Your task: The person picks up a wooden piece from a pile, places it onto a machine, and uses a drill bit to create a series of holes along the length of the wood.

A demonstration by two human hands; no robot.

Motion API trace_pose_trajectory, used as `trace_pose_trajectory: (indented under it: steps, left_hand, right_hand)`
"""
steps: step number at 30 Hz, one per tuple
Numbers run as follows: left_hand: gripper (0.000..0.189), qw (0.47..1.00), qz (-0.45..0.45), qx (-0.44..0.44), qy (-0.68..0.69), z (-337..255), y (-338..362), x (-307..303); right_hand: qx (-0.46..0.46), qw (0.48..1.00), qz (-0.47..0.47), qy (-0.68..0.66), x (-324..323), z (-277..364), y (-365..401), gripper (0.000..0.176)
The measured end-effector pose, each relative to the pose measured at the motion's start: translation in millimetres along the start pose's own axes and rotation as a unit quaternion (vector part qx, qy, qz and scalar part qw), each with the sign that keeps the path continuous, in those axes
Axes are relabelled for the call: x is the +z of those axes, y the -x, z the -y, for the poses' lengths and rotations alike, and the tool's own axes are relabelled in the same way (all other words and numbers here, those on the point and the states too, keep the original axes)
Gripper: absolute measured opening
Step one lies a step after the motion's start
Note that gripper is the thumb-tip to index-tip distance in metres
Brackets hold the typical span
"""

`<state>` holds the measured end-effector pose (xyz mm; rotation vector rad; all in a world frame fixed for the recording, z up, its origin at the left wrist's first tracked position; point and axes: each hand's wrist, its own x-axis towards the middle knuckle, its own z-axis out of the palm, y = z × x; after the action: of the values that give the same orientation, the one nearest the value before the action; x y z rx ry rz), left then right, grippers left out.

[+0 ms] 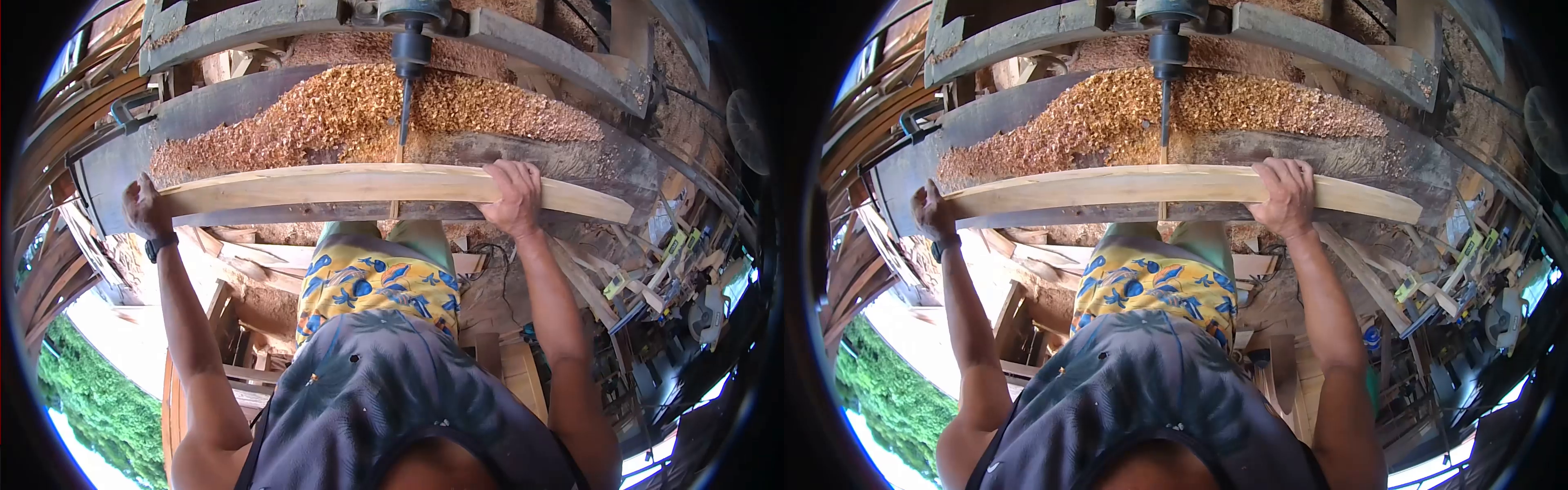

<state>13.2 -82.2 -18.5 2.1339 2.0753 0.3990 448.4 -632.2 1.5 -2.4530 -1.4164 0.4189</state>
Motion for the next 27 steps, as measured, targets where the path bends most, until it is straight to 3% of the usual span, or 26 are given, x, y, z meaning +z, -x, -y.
trace_pose_trajectory:
  steps: [2, 4, 6, 8, 10, 12, 16, 20, 27]
  left_hand:
    - [0.043, 0.94, -0.081, 0.33, -0.004, -35.1, 33.2, -3.6]
    - [0.045, 0.919, 0.145, 0.329, 0.161, -63.3, 80.0, 4.4]
    - [0.053, 0.843, 0.199, 0.496, 0.052, -93.1, 118.8, 3.1]
    - [0.06, 0.8, 0.28, 0.53, 0.016, -118.9, 129.3, -14.2]
    - [0.066, 0.796, 0.278, 0.537, 0.031, -123.0, 130.0, -17.6]
    - [0.07, 0.792, 0.353, 0.497, -0.013, -127.8, 131.4, -30.5]
    - [0.065, 0.804, 0.333, 0.492, 0.026, -94.7, 159.9, -27.1]
    - [0.078, 0.827, 0.301, 0.474, 0.022, -46.2, 182.7, -33.0]
    - [0.084, 0.807, 0.32, 0.497, 0.006, -30.1, 178.1, -15.6]
  right_hand:
    - [0.006, 1.0, 0.011, -0.001, -2.8, -0.4, -2.6, 0.055]
    - [0.007, 1.0, 0.026, -0.006, -6.5, 1.2, 0.0, 0.055]
    - [0.028, 0.999, 0.013, -0.006, -10.3, -0.5, -1.4, 0.053]
    - [0.031, 0.999, 0.023, -0.003, -13.3, -9.8, 3.2, 0.053]
    - [0.032, 0.999, 0.038, -0.001, -16.9, -19.8, 10.9, 0.052]
    - [0.016, 0.999, 0.032, -0.018, -15.6, -20.6, 11.2, 0.052]
    - [0.009, 0.999, 0.043, -0.022, -19.7, -29.5, 21.4, 0.049]
    - [0.002, 0.997, 0.07, -0.01, -26.6, -34.5, 37.6, 0.048]
    - [0.004, 0.997, 0.075, -0.002, -31.7, -27.6, 50.4, 0.049]
